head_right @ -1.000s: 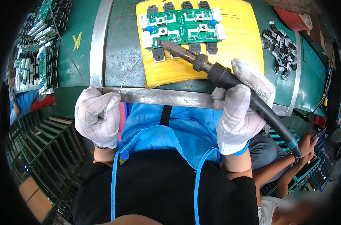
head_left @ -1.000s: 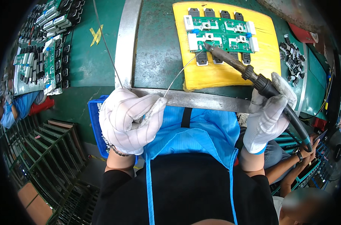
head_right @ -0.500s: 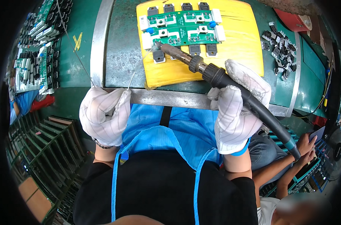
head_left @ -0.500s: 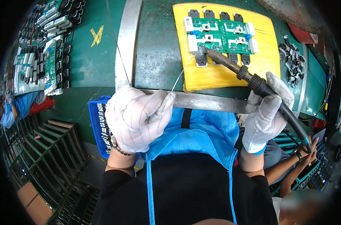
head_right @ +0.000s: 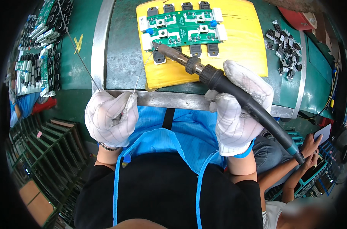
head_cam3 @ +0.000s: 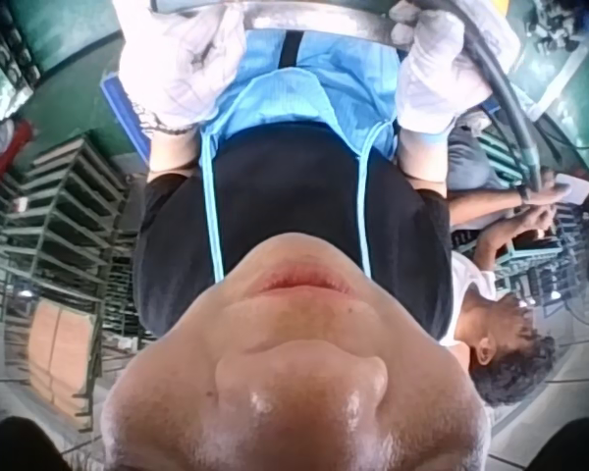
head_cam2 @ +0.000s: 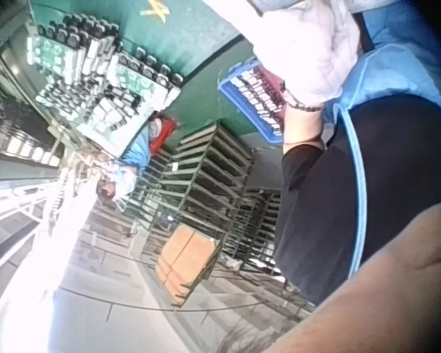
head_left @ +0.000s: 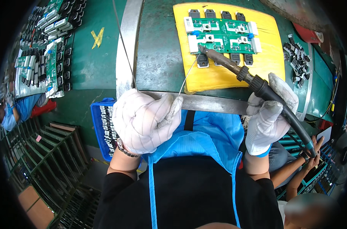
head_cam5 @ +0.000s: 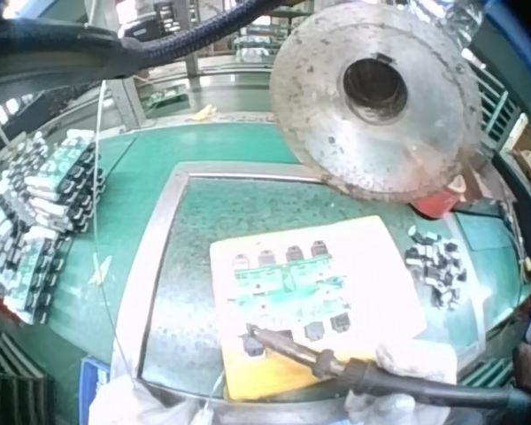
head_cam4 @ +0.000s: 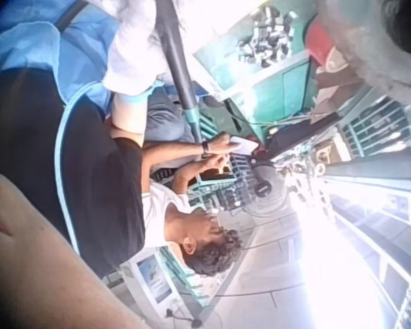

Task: The person solders components onto a circuit board using a soldering iron, places the finished board onto a stack, retrieves more circuit boards and electronic components from a tray, and inserts the components into a new board by hand.

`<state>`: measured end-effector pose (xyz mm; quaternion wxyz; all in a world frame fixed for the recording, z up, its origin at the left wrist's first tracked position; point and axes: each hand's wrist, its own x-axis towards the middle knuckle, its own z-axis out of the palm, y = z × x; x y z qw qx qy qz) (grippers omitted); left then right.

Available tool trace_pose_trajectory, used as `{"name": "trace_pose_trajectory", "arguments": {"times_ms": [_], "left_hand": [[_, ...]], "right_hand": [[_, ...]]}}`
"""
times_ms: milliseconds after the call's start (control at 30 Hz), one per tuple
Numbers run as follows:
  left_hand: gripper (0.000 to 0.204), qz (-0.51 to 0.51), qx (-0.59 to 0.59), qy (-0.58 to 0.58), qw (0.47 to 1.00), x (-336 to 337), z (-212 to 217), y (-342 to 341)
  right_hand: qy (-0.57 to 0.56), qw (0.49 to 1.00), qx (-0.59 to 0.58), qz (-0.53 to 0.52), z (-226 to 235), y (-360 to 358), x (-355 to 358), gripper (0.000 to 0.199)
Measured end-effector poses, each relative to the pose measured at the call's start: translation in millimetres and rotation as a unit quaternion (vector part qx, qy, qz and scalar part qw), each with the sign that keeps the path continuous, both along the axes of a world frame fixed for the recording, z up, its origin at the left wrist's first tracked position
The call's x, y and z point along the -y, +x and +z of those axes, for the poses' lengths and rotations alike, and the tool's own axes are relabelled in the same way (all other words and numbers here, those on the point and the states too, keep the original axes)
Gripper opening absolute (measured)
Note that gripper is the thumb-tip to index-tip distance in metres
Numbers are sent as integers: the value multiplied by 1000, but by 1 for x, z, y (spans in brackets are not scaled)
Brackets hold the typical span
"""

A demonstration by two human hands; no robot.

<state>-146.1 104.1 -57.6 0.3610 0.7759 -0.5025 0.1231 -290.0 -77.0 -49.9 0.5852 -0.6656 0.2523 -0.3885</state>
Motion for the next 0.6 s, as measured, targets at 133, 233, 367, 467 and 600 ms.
{"name": "trace_pose_trajectory", "arguments": {"times_ms": [133,233,367,467,600], "left_hand": [[36,-8,32,0,999,1,-3,0],[34,-14,39,42,998,0,3,-2],[32,1,19,44,999,5,8,-9],[34,10,37,52,998,10,2,-5],[34,-9,72,0,997,15,-4,1]], "right_hand": [[1,1000,-10,10,0,-2,1,64],[-22,1000,-4,13,-5,-4,4,65],[0,1000,-6,14,-4,-4,4,69],[4,1000,-19,11,-8,-8,5,73],[21,999,-32,10,-5,-8,5,77]]}}
